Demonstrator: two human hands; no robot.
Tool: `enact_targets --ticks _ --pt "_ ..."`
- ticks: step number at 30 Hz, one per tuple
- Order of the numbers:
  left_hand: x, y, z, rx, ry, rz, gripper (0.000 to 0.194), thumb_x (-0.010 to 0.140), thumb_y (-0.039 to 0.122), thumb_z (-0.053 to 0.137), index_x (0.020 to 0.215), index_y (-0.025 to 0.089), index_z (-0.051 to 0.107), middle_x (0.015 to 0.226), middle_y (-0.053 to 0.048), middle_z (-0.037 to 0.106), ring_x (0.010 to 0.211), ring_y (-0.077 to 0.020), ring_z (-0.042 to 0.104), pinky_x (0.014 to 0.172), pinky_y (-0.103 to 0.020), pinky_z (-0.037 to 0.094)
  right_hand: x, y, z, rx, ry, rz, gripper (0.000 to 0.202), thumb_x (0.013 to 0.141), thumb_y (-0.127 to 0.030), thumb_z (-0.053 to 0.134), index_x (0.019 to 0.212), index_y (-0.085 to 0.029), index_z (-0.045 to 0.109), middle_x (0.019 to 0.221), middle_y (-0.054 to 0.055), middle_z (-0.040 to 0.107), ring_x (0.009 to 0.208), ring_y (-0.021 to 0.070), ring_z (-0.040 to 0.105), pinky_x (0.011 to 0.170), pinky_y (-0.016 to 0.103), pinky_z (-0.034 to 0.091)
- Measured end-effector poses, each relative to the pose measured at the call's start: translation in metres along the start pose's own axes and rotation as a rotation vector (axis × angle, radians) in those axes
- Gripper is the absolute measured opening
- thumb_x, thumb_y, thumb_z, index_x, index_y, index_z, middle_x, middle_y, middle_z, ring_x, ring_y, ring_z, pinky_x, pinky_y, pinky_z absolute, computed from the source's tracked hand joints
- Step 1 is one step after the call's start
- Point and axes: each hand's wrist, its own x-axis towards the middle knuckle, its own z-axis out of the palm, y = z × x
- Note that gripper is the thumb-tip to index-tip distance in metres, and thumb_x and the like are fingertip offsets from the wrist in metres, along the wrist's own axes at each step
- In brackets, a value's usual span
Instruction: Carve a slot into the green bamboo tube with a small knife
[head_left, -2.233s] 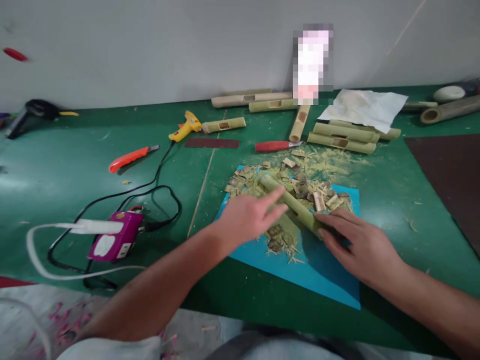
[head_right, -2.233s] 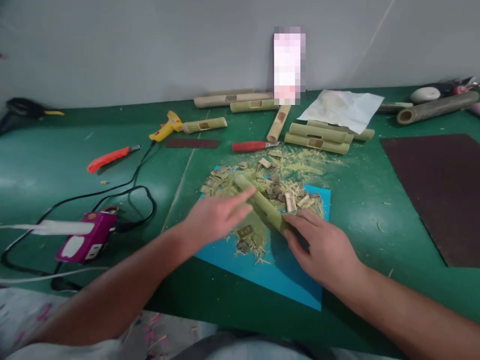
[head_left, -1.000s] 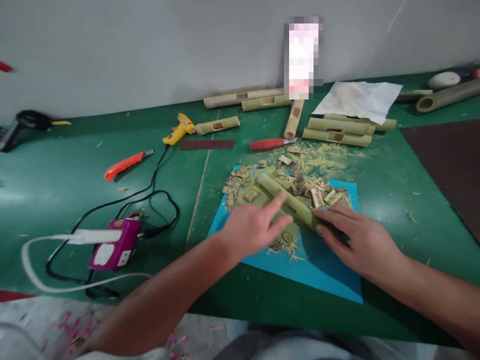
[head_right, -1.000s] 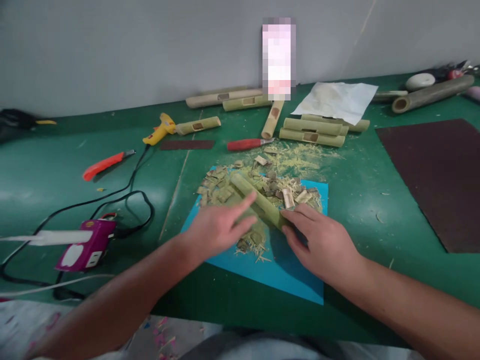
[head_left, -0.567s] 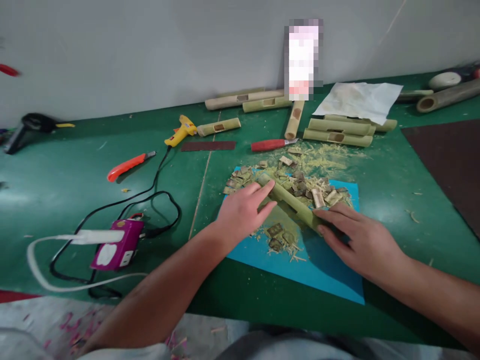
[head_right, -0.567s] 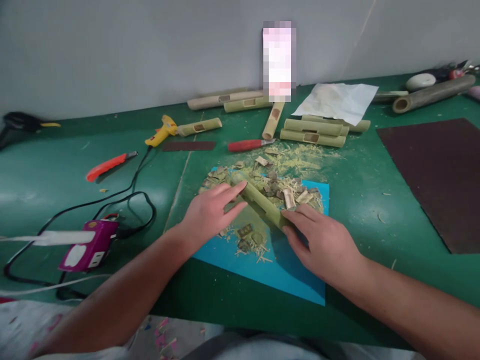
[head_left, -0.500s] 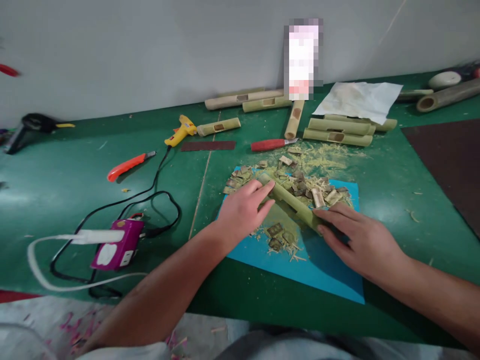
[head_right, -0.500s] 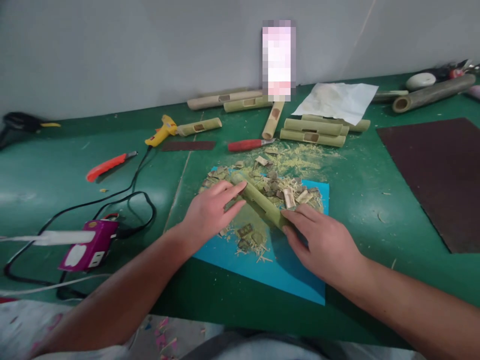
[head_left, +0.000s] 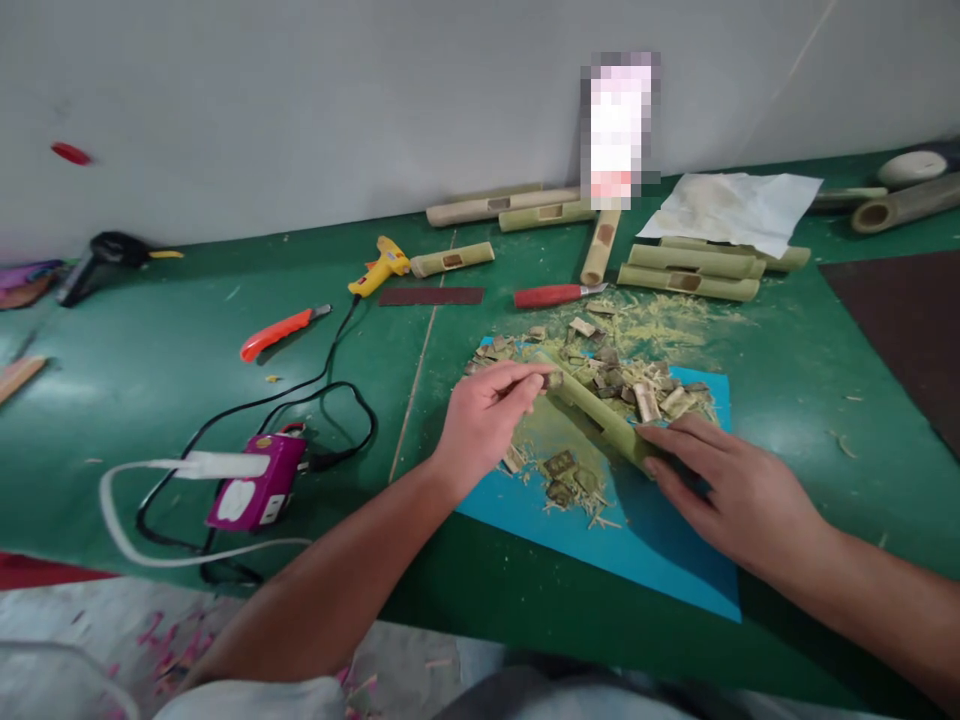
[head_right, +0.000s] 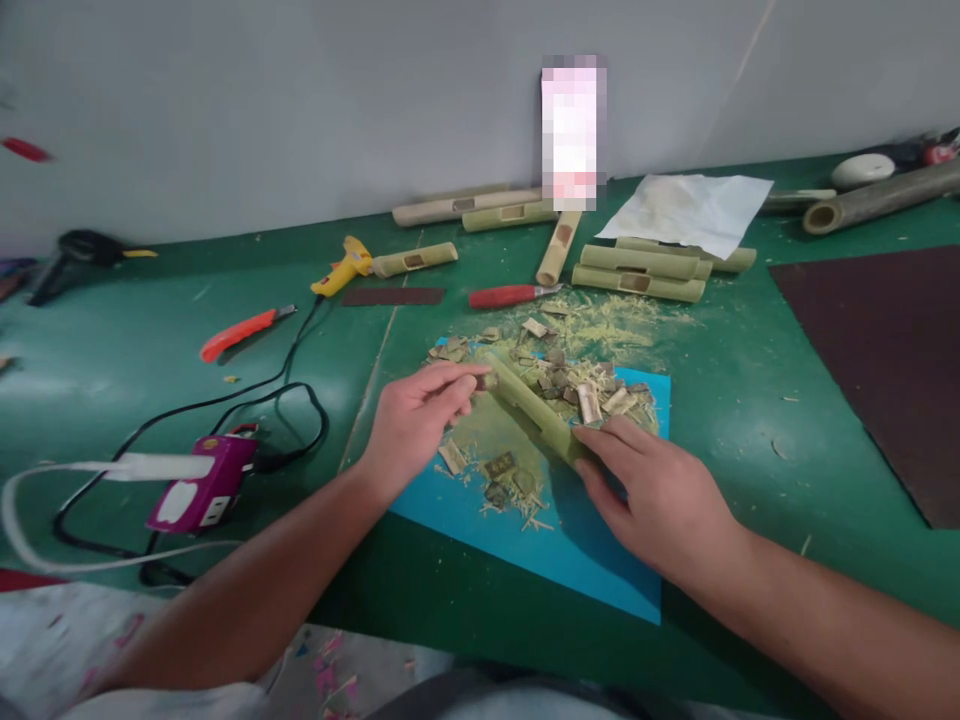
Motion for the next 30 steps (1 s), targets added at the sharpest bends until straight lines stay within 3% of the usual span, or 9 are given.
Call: enact_targets --ticks 6,9,18,20,25,30 --pt "0.002 0.0 0.001 -0.131 -0.001 -0.153 0.026 0.089 0.031 0.06 0.103 0.016 0.076 0.07 -0.005 0.069 0.06 -0.0106 0.058 0.052 -0.02 0.045 0.0 0.0 0.0 0.024 0.01 0.002 0.029 0.096 -0.03 0.047 0.113 -0.019 0.067 0.101 0.009 0.072 0.077 0.0198 0.07 0.059 0.032 0.057" --pt "0.002 0.0 0.001 -0.126 0.002 -0.142 0.026 0.088 0.032 0.06 0.103 0.017 0.076 0.073 -0.005 0.069 0.054 -0.0083 0.053 0.051 -0.02 0.044 0.001 -0.001 0.0 0.04 0.012 0.012 0.03 0.096 -0.03 0.046 0.113 -0.02 0.068 0.1 0.009 0.072 0.078 0.0201 0.07 0.061 0.033 0.058" --pt "0.001 0.0 0.001 -0.06 -0.019 -0.102 0.025 0.089 0.028 0.059 0.104 0.016 0.075 0.077 -0.004 0.072 0.055 -0.0084 0.057 0.052 -0.02 0.047 0.001 -0.001 -0.001 -0.003 0.011 -0.021 0.028 0.096 -0.031 0.048 0.113 -0.017 0.065 0.097 0.008 0.071 0.076 0.0197 0.07 0.059 0.031 0.056" --pt "0.001 -0.002 0.001 -0.008 -0.023 -0.032 0.025 0.091 0.027 0.058 0.105 0.015 0.074 0.081 -0.006 0.074 0.058 -0.0099 0.06 0.054 -0.021 0.05 0.001 -0.002 -0.001 -0.02 0.011 -0.029 0.028 0.096 -0.031 0.047 0.112 -0.018 0.065 0.096 0.008 0.071 0.074 0.019 0.069 0.057 0.03 0.055" --pt "0.0 -0.011 0.002 0.36 -0.052 0.377 0.022 0.094 0.022 0.055 0.106 0.018 0.073 0.101 -0.009 0.074 0.088 -0.0157 0.069 0.079 -0.027 0.056 0.0 -0.004 -0.001 -0.049 0.02 -0.031 0.029 0.096 -0.033 0.047 0.113 -0.02 0.066 0.096 0.007 0.071 0.071 0.0175 0.068 0.056 0.029 0.053" --pt "0.001 -0.016 0.003 0.465 -0.068 0.439 0.023 0.093 0.019 0.055 0.111 0.018 0.071 0.106 -0.009 0.073 0.09 -0.0153 0.069 0.078 -0.025 0.057 0.0 -0.005 -0.001 -0.059 0.032 -0.046 0.028 0.097 -0.033 0.046 0.113 -0.02 0.066 0.095 0.007 0.071 0.07 0.0168 0.068 0.057 0.028 0.053"
